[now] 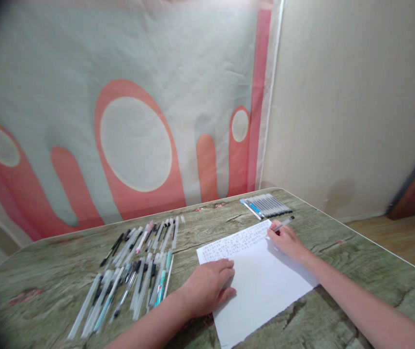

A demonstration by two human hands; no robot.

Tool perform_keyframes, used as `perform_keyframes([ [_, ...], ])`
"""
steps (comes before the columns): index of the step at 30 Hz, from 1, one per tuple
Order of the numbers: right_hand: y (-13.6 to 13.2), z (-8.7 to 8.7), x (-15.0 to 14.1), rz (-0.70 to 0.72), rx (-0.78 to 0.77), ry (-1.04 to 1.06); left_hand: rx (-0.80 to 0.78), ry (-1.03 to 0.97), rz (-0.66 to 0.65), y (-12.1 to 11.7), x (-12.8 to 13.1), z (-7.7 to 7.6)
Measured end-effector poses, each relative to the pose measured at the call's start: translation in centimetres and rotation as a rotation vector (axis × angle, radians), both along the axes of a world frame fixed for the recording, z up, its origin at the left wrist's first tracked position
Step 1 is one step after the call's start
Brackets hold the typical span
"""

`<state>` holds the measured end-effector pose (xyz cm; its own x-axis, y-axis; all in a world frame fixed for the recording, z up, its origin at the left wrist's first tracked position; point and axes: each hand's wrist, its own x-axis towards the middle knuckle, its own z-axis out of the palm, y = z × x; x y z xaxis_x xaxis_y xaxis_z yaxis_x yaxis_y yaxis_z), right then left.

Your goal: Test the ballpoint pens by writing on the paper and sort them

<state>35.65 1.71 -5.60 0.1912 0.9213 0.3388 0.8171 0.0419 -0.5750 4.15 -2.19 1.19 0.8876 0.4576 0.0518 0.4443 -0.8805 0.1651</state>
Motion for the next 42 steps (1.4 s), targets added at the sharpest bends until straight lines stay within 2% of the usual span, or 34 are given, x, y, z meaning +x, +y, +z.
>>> perform_keyframes([
  [13,-0.1,0.1,-0.2,-0.005,0.004,0.024,0.009,-0.014,-0.005,0.1,0.0,-0.2],
  [19,-0.3,-0.1,-0.3,-0.049,0.025,0.140,-0.006,-0.005,0.000,0.0,0.0,0.1],
  [25,-1.0,0.8,-0.8,0.014,0.039,0.234,-0.012,0.032,0.000,0.5,-0.5,0.6],
  [27,-1.3,1.4,-1.0,0.037,0.048,0.224,0.010,0.035,0.050,1.6,-1.0,0.9],
  [29,-1.6,1.8,-1.2,0.066,0.046,0.219,0.041,0.040,0.154,3.3,-1.6,1.4],
  [35,-1.8,1.6,-1.6,0.073,0.089,0.242,0.122,0.133,0.545,11.1,-4.4,3.2],
  [38,-1.8,1.3,-1.7,0.061,0.116,0.195,0.145,0.145,0.642,13.9,-5.7,3.7],
  [42,-2.0,1.4,-1.8,0.066,0.122,0.166,0.175,0.154,0.697,15.5,-6.6,3.4],
])
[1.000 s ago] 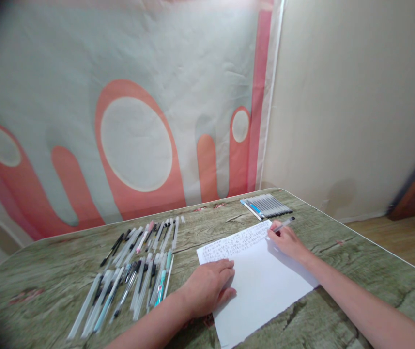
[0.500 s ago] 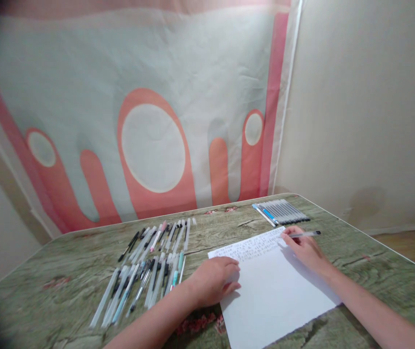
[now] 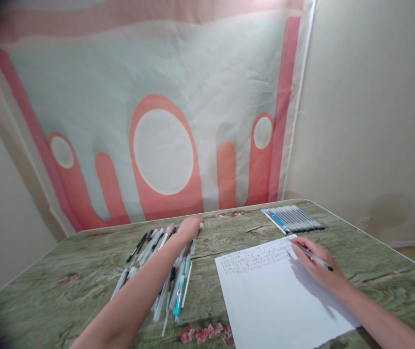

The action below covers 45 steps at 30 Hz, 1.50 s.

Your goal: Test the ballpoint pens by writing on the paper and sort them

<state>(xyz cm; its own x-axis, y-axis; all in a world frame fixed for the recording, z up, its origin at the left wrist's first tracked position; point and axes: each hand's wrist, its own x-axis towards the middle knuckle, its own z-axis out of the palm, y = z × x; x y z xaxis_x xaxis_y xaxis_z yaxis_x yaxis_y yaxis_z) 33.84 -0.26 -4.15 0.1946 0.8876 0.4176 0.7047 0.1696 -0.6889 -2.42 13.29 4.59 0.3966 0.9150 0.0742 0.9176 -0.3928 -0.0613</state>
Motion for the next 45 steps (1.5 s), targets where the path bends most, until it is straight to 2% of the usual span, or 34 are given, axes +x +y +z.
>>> perform_keyframes([
  [6,-0.2,0.4,0.0,0.006,0.012,-0.073,0.084,0.002,0.059,0.7,-0.3,-1.5],
  [9,-0.3,1.2,-1.0,0.042,0.045,-0.114,0.118,0.008,0.079,1.2,-0.5,-2.2],
  [12,-0.4,2.5,-3.3,0.147,0.079,-0.160,0.132,0.018,0.087,1.6,-0.8,-2.6],
  [17,0.5,4.7,-8.5,0.399,0.205,-0.220,0.125,0.030,0.099,1.9,-0.9,-3.1],
  [24,3.4,5.4,-13.9,0.521,0.271,-0.114,0.118,0.029,0.117,1.8,-0.8,-3.6],
  [30,4.4,5.5,-16.0,0.518,0.196,-0.001,0.112,0.016,0.113,2.1,-0.8,-3.9],
  [35,5.1,5.8,-16.5,0.500,0.074,0.098,0.094,-0.003,0.105,2.6,-0.7,-4.2],
  [40,5.7,6.1,-16.9,0.510,0.050,0.185,0.086,-0.072,0.090,3.0,-0.9,-4.4],
  [45,6.0,5.0,-17.2,0.509,0.015,0.290,0.078,-0.204,0.057,2.3,-0.6,-4.5],
])
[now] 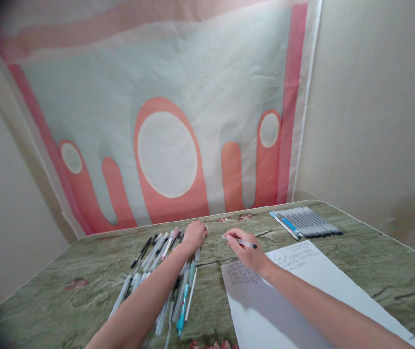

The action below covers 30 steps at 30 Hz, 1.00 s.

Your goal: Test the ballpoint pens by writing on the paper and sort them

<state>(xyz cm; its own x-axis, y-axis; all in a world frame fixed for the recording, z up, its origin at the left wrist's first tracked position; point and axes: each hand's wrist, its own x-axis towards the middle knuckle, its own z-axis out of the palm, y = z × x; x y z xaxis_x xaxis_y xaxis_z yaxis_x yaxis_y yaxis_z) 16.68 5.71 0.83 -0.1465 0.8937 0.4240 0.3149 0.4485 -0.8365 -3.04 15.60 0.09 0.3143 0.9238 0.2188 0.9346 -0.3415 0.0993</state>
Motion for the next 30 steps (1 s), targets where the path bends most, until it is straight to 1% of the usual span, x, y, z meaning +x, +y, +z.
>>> perform_keyframes([
  [3,0.0,-1.3,0.0,-0.020,-0.020,0.071,0.004,-0.117,-0.042,-1.7,0.8,0.0],
  [6,-0.1,-2.3,0.1,-0.089,0.004,0.114,-0.052,-0.296,-0.078,-4.2,1.9,-0.2],
  [8,-0.4,-2.6,0.2,-0.136,0.045,0.083,-0.282,-0.788,-0.062,-5.9,2.5,-0.5],
  [10,-0.7,-2.6,0.3,-0.177,0.085,0.029,-0.459,-1.175,-0.036,-7.5,2.9,-0.8],
  [12,-0.9,-2.5,0.3,-0.207,0.131,-0.011,-0.556,-1.431,-0.011,-8.6,3.2,-1.0],
  [14,-1.2,-2.4,0.2,-0.214,0.180,-0.030,-0.615,-1.598,0.004,-9.4,3.3,-1.2],
  [16,-1.5,-2.4,0.0,-0.196,0.206,-0.033,-0.667,-1.705,0.006,-9.9,3.3,-1.2],
  [18,-1.8,-2.3,0.0,-0.166,0.192,-0.013,-0.722,-1.767,0.013,-10.3,3.3,-1.1],
  [22,-2.3,-1.9,0.0,-0.107,0.080,0.084,-0.807,-1.854,0.047,-11.0,3.5,-0.9],
  [27,-2.5,-0.8,-0.1,-0.091,-0.047,0.309,-0.855,-1.951,-0.001,-11.5,3.9,-0.9],
  [30,-2.6,-0.7,-0.5,-0.028,-0.142,0.454,-0.847,-1.981,-0.054,-11.6,4.2,-1.2],
])
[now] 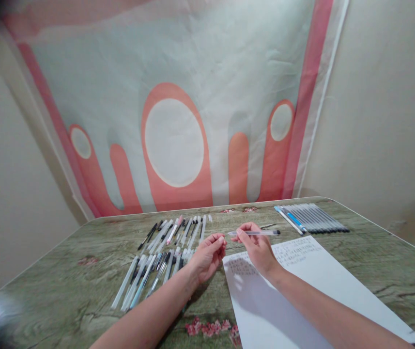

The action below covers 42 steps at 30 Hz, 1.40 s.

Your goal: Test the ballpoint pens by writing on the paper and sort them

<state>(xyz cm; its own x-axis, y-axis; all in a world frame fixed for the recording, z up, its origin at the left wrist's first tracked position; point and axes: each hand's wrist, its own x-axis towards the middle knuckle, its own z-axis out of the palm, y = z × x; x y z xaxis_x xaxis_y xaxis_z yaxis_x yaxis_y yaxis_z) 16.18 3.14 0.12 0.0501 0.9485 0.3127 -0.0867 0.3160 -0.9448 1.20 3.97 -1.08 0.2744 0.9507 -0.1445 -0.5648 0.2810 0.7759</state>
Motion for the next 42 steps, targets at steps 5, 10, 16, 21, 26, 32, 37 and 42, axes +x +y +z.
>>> perform_keyframes([
  [5,0.0,-1.0,-0.7,0.121,-0.075,0.142,0.051,-0.002,0.035,0.0,0.3,-0.7],
  [10,0.0,-1.6,-0.7,0.124,-0.091,0.134,0.096,0.070,0.051,0.0,0.4,-0.9],
  [16,0.0,-1.5,-0.8,0.074,-0.084,0.069,0.142,0.140,0.040,-0.3,0.5,-0.5],
  [21,-0.1,-1.3,-0.7,0.069,-0.091,0.057,0.166,0.184,0.031,-0.3,0.6,-0.6],
  [26,-0.1,-1.3,-0.6,0.044,-0.102,0.013,0.180,0.195,0.023,-0.2,0.6,-0.7],
  [32,-0.2,-1.3,-0.6,0.040,-0.083,-0.007,0.198,0.187,0.024,-0.2,0.6,-0.8],
  [37,-0.2,-1.4,-0.5,0.032,-0.080,-0.022,0.187,0.203,0.020,-0.2,0.6,-0.7],
  [42,-0.2,-1.3,-0.5,0.029,-0.069,-0.068,0.182,0.228,0.020,-0.2,0.5,-0.7],
])
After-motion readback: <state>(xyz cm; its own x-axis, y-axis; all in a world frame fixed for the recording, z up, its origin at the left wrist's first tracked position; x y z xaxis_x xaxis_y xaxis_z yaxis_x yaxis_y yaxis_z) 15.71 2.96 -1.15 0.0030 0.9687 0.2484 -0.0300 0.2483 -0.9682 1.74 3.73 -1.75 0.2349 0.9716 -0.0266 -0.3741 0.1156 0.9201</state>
